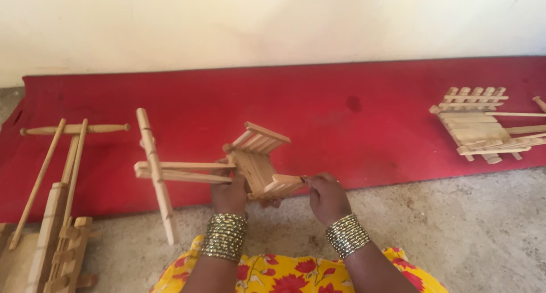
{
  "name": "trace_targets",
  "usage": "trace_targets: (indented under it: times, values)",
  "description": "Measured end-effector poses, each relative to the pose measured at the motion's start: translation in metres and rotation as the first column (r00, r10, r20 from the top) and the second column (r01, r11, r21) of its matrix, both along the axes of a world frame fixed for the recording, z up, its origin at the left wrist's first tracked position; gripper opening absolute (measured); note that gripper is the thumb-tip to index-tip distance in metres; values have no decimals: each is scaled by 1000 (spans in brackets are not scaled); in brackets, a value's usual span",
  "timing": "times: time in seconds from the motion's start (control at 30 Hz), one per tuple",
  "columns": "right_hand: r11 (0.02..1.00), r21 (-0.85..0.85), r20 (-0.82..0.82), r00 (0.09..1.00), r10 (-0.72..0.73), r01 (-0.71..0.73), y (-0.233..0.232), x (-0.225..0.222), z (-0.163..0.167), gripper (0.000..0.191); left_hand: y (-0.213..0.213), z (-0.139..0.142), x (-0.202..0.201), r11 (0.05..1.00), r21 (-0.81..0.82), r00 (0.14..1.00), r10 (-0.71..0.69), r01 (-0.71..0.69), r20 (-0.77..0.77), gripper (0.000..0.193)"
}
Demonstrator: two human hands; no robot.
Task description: The person sits on the floor and assembles a small wooden toy cart from pre-cut wooden pieces, fitting slats and frame parts together by hand, rotating and repositioning the assembly to attach components on different sides.
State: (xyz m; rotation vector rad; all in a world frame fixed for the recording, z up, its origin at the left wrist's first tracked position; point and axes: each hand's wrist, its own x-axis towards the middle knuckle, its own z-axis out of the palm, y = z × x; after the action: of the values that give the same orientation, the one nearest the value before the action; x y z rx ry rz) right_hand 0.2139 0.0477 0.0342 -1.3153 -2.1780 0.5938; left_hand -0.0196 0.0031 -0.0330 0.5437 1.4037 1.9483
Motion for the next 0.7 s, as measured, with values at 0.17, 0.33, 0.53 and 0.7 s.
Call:
trace_targets:
  times: [0.17,0.33,0.53,0.7]
  values:
    - [989,-9,-180,973,143,-147,-11,-18,-3,36,0,8,4,997,44,994,-65,70,-90,46]
    - [943,208,-231,924,305,-260,-40,-31,-8,38,0,2,7,1000,5,994,-12,13,-107,43]
    - [976,200,-84,991,108,-90,-26,-26,-29,33,4,-9,0,1000,5,994,9,-8,-107,43]
    - [1000,6,-87,996,2,-2,-25,-32,-27,32,5,-13,-4,995,42,992,97,-94,-83,42]
